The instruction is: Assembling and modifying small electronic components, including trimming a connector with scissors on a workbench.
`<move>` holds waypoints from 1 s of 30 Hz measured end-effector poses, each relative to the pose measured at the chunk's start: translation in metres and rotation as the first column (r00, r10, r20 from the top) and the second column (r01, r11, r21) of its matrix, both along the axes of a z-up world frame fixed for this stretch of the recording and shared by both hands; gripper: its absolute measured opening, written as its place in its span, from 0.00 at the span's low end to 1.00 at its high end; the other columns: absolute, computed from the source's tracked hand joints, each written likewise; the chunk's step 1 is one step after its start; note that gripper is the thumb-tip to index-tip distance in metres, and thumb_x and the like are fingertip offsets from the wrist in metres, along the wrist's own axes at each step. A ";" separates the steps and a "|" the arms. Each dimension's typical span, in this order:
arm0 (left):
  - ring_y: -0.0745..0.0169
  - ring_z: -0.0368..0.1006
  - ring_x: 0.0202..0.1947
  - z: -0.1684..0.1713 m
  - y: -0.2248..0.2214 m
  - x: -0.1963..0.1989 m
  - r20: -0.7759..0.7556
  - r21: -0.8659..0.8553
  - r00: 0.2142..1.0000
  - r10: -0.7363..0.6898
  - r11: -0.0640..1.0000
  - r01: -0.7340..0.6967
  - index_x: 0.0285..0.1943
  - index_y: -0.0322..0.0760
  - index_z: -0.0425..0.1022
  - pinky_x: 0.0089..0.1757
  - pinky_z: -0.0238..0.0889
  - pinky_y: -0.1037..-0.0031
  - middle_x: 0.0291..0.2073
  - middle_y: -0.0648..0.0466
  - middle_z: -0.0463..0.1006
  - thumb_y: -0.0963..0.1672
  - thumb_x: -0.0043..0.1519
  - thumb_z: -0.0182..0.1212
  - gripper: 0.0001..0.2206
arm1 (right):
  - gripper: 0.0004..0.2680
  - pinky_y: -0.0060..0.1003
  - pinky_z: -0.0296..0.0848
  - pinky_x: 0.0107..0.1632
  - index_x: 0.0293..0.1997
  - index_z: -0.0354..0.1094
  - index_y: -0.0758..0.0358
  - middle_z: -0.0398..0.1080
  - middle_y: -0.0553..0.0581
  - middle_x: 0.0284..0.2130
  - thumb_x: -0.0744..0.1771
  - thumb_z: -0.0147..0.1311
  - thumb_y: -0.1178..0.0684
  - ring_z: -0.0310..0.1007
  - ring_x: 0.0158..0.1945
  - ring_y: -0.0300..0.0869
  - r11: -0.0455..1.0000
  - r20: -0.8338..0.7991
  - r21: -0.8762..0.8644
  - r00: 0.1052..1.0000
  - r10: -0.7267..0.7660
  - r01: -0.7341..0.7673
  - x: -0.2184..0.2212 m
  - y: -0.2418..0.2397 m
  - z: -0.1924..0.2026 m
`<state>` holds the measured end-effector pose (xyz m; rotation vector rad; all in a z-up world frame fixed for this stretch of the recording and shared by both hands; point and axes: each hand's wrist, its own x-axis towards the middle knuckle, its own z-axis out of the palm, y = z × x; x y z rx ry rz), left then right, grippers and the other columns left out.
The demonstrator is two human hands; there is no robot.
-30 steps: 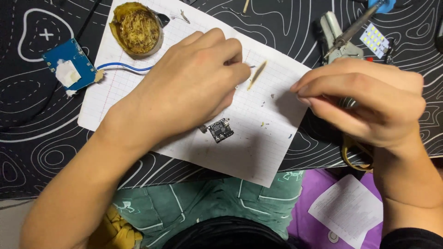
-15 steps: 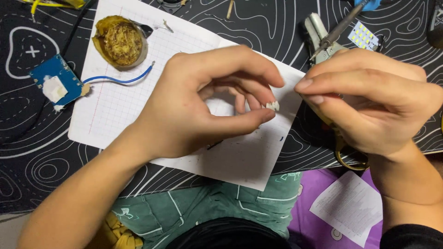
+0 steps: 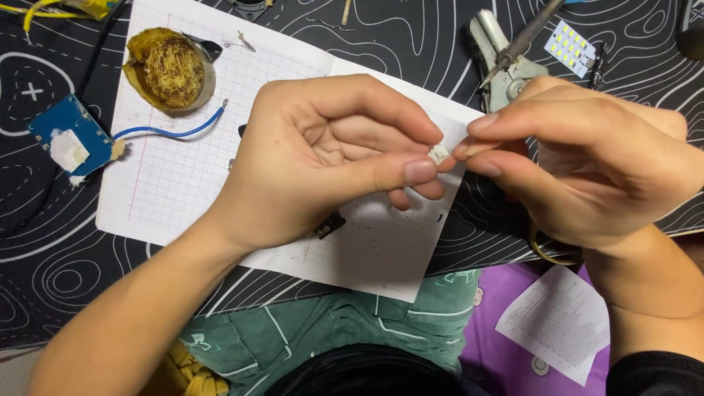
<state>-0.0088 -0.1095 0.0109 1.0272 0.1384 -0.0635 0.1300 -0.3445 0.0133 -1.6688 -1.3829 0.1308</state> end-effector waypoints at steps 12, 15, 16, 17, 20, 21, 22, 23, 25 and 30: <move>0.44 0.94 0.42 0.000 -0.001 0.002 -0.017 -0.008 0.999 -0.045 0.999 0.045 0.52 0.24 0.83 0.39 0.88 0.73 0.42 0.32 0.91 0.37 0.63 0.75 0.10 | 0.04 0.48 0.78 0.50 0.46 0.67 0.78 0.80 0.76 0.41 0.75 0.50 0.64 0.81 0.40 0.54 0.999 0.007 -0.045 1.000 -0.010 0.010 -0.001 -0.009 0.003; 0.47 0.94 0.41 0.000 -0.002 0.002 -0.028 0.010 0.999 -0.040 0.999 0.041 0.50 0.27 0.82 0.38 0.87 0.74 0.40 0.35 0.91 0.37 0.63 0.76 0.10 | 0.05 0.44 0.80 0.49 0.40 0.64 0.72 0.80 0.72 0.40 0.73 0.54 0.67 0.89 0.41 0.51 0.994 -0.150 -0.108 0.989 -0.010 -0.007 0.003 -0.014 0.000; 0.48 0.93 0.40 0.001 -0.003 0.002 -0.038 0.008 0.998 -0.043 0.999 0.043 0.50 0.27 0.82 0.38 0.86 0.74 0.39 0.36 0.91 0.38 0.63 0.76 0.10 | 0.03 0.45 0.81 0.49 0.42 0.65 0.74 0.79 0.71 0.39 0.72 0.56 0.65 0.89 0.42 0.54 0.996 -0.123 -0.078 0.992 0.034 -0.044 0.005 -0.015 -0.002; 0.49 0.93 0.39 0.001 -0.003 0.003 -0.049 0.007 0.998 -0.045 0.999 0.046 0.50 0.27 0.83 0.38 0.86 0.74 0.37 0.36 0.91 0.38 0.63 0.76 0.10 | 0.04 0.46 0.82 0.49 0.44 0.67 0.75 0.78 0.71 0.38 0.70 0.58 0.63 0.89 0.43 0.56 0.995 -0.093 -0.048 0.993 0.078 -0.083 0.008 -0.015 -0.004; 0.45 0.94 0.45 0.003 -0.002 0.002 -0.044 -0.013 0.997 -0.063 0.998 0.062 0.55 0.24 0.83 0.41 0.88 0.72 0.47 0.33 0.92 0.37 0.68 0.70 0.09 | 0.03 0.46 0.74 0.39 0.51 0.68 0.82 0.76 0.75 0.37 0.73 0.55 0.69 0.76 0.32 0.54 0.995 0.018 -0.018 0.995 0.102 -0.101 0.005 -0.001 0.007; 0.45 0.94 0.45 0.002 -0.001 0.002 -0.045 -0.014 0.997 -0.064 0.998 0.063 0.55 0.24 0.83 0.41 0.88 0.72 0.47 0.33 0.92 0.37 0.68 0.70 0.09 | 0.03 0.46 0.74 0.39 0.51 0.68 0.82 0.76 0.75 0.37 0.73 0.55 0.69 0.76 0.32 0.54 0.995 0.017 -0.019 0.995 0.101 -0.100 0.002 -0.003 0.007; 0.45 0.94 0.45 0.002 0.000 0.001 -0.023 -0.001 0.997 -0.078 0.997 0.078 0.57 0.25 0.82 0.42 0.88 0.71 0.49 0.34 0.92 0.38 0.71 0.67 0.09 | 0.03 0.48 0.77 0.45 0.52 0.69 0.82 0.77 0.77 0.40 0.74 0.59 0.70 0.79 0.37 0.56 0.998 0.037 -0.034 0.998 0.048 -0.046 -0.001 -0.004 0.008; 0.44 0.94 0.46 0.002 0.001 0.001 0.001 0.013 0.996 -0.091 0.996 0.091 0.59 0.26 0.81 0.44 0.89 0.69 0.51 0.34 0.92 0.39 0.74 0.64 0.09 | 0.04 0.49 0.80 0.50 0.53 0.71 0.82 0.78 0.79 0.44 0.75 0.62 0.72 0.83 0.42 0.58 0.999 0.059 -0.047 0.998 -0.005 0.007 -0.003 -0.006 0.008; 0.43 0.94 0.44 0.002 0.001 0.002 -0.016 0.006 0.995 -0.095 0.995 0.095 0.62 0.28 0.80 0.43 0.88 0.68 0.49 0.33 0.92 0.40 0.74 0.63 0.10 | 0.07 0.47 0.81 0.53 0.55 0.70 0.84 0.79 0.78 0.46 0.74 0.65 0.73 0.85 0.46 0.58 0.997 0.007 -0.074 1.000 -0.024 0.024 -0.002 -0.013 0.002; 0.44 0.95 0.39 0.004 -0.003 0.004 -0.062 0.034 0.995 -0.078 0.996 0.081 0.62 0.31 0.79 0.39 0.87 0.69 0.45 0.33 0.93 0.44 0.74 0.61 0.12 | 0.09 0.45 0.82 0.57 0.55 0.69 0.85 0.81 0.78 0.45 0.73 0.67 0.74 0.87 0.49 0.57 0.989 -0.077 -0.141 0.995 -0.056 0.045 -0.003 -0.014 0.001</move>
